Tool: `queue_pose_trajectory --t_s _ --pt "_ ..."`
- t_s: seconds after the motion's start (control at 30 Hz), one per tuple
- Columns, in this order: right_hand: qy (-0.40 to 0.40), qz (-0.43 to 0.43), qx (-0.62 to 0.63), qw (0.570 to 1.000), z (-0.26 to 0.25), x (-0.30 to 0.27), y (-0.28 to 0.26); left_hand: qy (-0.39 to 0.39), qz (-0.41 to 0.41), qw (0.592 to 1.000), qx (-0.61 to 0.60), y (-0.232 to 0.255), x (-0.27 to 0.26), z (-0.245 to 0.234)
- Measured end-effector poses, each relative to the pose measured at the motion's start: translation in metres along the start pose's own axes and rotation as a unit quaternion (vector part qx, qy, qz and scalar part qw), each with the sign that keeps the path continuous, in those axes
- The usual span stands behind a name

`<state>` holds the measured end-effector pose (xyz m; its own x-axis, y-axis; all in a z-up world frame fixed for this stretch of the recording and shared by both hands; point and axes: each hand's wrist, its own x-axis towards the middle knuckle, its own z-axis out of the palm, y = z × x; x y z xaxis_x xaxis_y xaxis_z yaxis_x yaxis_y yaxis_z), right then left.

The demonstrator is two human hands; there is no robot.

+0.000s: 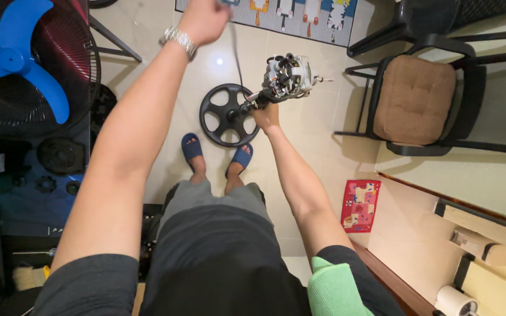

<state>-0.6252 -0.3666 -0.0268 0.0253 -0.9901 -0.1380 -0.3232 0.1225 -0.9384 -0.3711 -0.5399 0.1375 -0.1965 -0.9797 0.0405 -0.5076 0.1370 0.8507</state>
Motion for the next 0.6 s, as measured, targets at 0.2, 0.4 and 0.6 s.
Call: queue_pose_trajectory --t_s 0.2,0.4,0.6 --pt "0.041 0.026 -0.054 0.997 0.008 0.027 -0.005 0.039 -0.153 0.987 0.042 -0.066 -0.067 -0.004" --pt "0.018 0.024 -0.051 0.998 0.019 0.051 -0.005 -0.026 -0.249 0.951 0.18 -0.059 -0.108 0.007" --pt "-0.015 -0.011 0.001 1.0 0.04 0.074 0.017 -0.011 0.039 0.997 -0.067 0.017 -0.111 0.038"
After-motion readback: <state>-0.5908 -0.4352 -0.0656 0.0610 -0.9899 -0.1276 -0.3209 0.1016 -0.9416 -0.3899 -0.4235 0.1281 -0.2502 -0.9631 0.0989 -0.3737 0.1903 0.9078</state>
